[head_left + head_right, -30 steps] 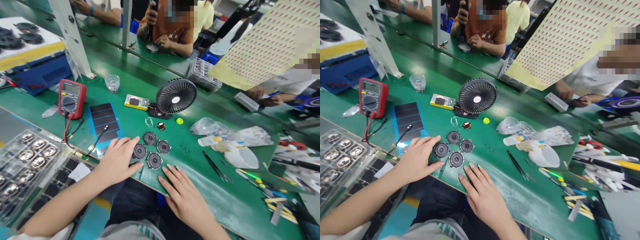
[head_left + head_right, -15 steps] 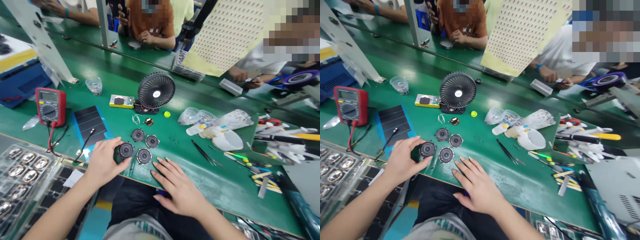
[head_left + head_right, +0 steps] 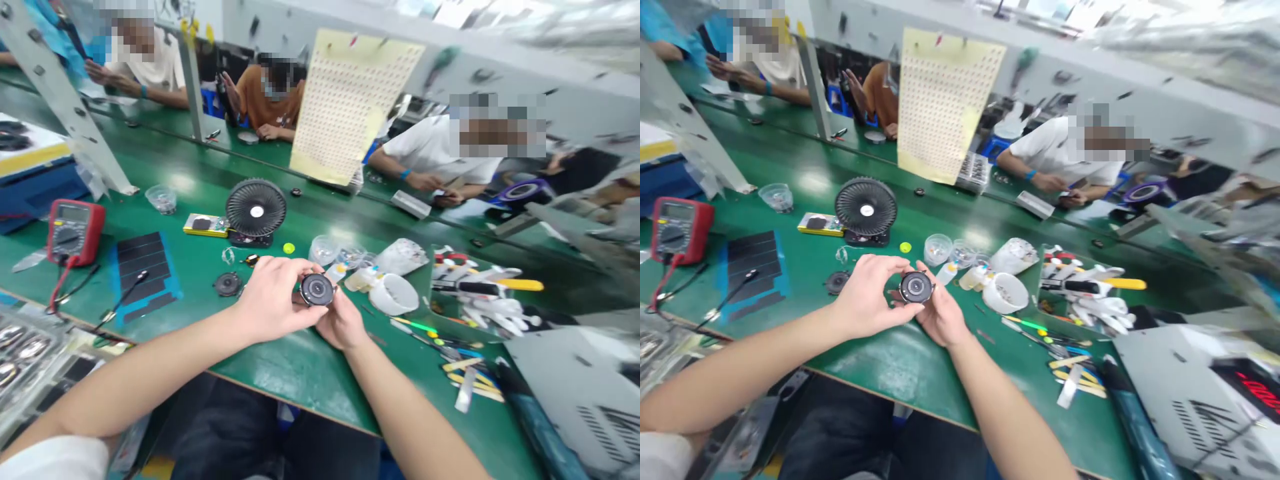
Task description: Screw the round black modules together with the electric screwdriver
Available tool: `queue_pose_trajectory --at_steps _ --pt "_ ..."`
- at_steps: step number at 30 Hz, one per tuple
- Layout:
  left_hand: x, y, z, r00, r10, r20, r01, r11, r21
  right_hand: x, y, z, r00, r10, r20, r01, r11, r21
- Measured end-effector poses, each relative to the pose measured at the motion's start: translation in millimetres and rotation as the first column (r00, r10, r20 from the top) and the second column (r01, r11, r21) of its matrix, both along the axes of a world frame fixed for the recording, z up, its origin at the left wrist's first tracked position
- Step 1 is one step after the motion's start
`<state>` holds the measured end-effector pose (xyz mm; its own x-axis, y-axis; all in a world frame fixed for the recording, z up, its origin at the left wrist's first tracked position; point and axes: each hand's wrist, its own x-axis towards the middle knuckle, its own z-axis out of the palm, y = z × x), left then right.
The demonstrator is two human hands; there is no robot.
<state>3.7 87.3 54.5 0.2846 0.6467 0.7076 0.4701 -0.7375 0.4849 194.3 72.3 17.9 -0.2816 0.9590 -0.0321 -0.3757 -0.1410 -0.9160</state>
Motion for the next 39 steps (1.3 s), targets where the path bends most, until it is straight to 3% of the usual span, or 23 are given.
queue_pose_trajectory --at_steps 3,6,10,15,22,27,30,33,36,39 --pt "15.0 6.3 -8.9 0.996 -0.042 -0.075 0.037 0.997 -0.067 3.2 -10.8 -6.6 0.991 -0.045 -0.122 0.035 0.996 -0.088" --pt "12.1 9.7 -19.0 0.984 -0.115 -0.134 0.089 0.979 -0.185 5.6 -15.3 -10.7 0.984 -0.069 -0.164 0.051 0.992 -0.112" --pt "0.8 12.3 -23.8 0.984 -0.143 -0.105 0.097 0.93 -0.353 4.2 -13.6 -16.1 0.991 -0.044 -0.128 0.031 0.995 -0.096" --pt "-2.4 14.9 -23.2 0.986 -0.142 -0.093 0.084 0.884 -0.459 -0.7 -12.5 -26.1 1.0 -0.001 0.007 0.001 1.0 -0.002" --pt "-5.1 16.8 -26.7 0.978 -0.165 -0.13 0.091 0.889 -0.449 -4.9 -14.1 -27.5 0.994 -0.022 0.104 0.012 0.995 0.1" --pt "-7.9 21.0 -31.6 0.969 -0.118 -0.216 0.035 0.934 -0.355 -5.4 -14.0 -26.8 0.987 -0.073 0.142 0.055 0.99 0.129" --pt "-10.3 24.6 -35.7 0.948 -0.089 -0.306 -0.007 0.953 -0.302 -3.6 -14.6 -28.2 0.897 -0.263 0.356 0.129 0.924 0.36" --pt "-11.7 26.2 -37.8 0.926 -0.085 -0.367 -0.027 0.957 -0.288 -0.9 -15.3 -28.2 0.728 -0.473 0.497 0.096 0.788 0.608" --pt "-11.7 25.6 -36.8 0.93 -0.071 -0.36 -0.045 0.952 -0.302 0.8 -15.4 -27.6 0.62 -0.579 0.529 0.035 0.695 0.719" --pt "-11.6 24.9 -35.2 0.925 -0.044 -0.379 -0.077 0.951 -0.298 1.4 -15.6 -27.6 0.575 -0.616 0.538 0.013 0.665 0.747"
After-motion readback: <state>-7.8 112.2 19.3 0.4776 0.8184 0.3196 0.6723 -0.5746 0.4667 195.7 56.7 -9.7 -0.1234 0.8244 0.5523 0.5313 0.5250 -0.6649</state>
